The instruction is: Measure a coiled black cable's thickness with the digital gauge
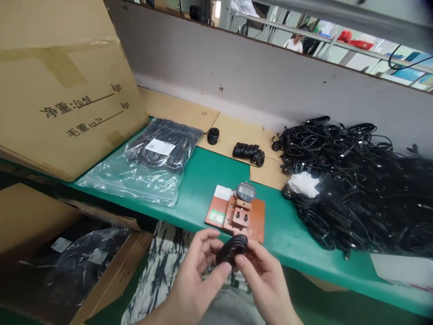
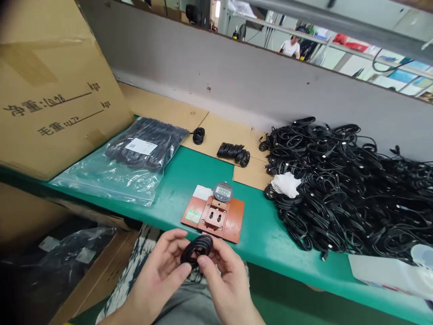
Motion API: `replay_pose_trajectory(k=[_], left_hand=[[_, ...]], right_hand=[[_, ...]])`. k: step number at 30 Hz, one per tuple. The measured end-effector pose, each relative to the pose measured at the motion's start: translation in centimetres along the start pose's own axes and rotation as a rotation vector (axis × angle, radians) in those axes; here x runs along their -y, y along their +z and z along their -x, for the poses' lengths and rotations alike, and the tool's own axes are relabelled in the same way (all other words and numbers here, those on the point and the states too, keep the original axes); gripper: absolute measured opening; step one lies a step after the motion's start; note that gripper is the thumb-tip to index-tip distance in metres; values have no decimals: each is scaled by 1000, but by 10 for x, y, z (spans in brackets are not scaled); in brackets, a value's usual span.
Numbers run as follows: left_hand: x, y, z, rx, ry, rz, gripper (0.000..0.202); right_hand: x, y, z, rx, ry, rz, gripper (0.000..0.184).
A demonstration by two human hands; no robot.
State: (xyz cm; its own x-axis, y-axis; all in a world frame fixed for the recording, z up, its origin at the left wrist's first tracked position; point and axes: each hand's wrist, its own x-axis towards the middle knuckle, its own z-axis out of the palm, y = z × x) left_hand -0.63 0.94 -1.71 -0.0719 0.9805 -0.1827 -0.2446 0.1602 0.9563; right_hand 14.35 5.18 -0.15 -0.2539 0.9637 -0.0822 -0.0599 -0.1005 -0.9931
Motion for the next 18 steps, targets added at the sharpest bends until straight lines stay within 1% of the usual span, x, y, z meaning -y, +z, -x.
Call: replay_pose_trajectory(k=[2,4,6,9,12,15,18], left_hand=[[-7,4,-5,71,-102,56,28],[-12,6,-9,127,-149,96,24],[-12,7,-9,176,-185,145,22],[-7,5,-6,208,-193,158,20],[2,3,-3,176,-217,124,21],[10,2,-2,138,-255,49,21],[12,0,-4,159,-249,-73,19]], right_hand=[[1,-2,2,72,-77,74,20],[1,-4,4,107,-133,143,23],[0,-7,6,120,-158,167,28],[-6,-10,10,156,-166,163,34],[-15,-12,15,178,-176,205,38],[-26,-12,19,91,-128,176,35],[-33,-11,22,-32,-33,116,21]])
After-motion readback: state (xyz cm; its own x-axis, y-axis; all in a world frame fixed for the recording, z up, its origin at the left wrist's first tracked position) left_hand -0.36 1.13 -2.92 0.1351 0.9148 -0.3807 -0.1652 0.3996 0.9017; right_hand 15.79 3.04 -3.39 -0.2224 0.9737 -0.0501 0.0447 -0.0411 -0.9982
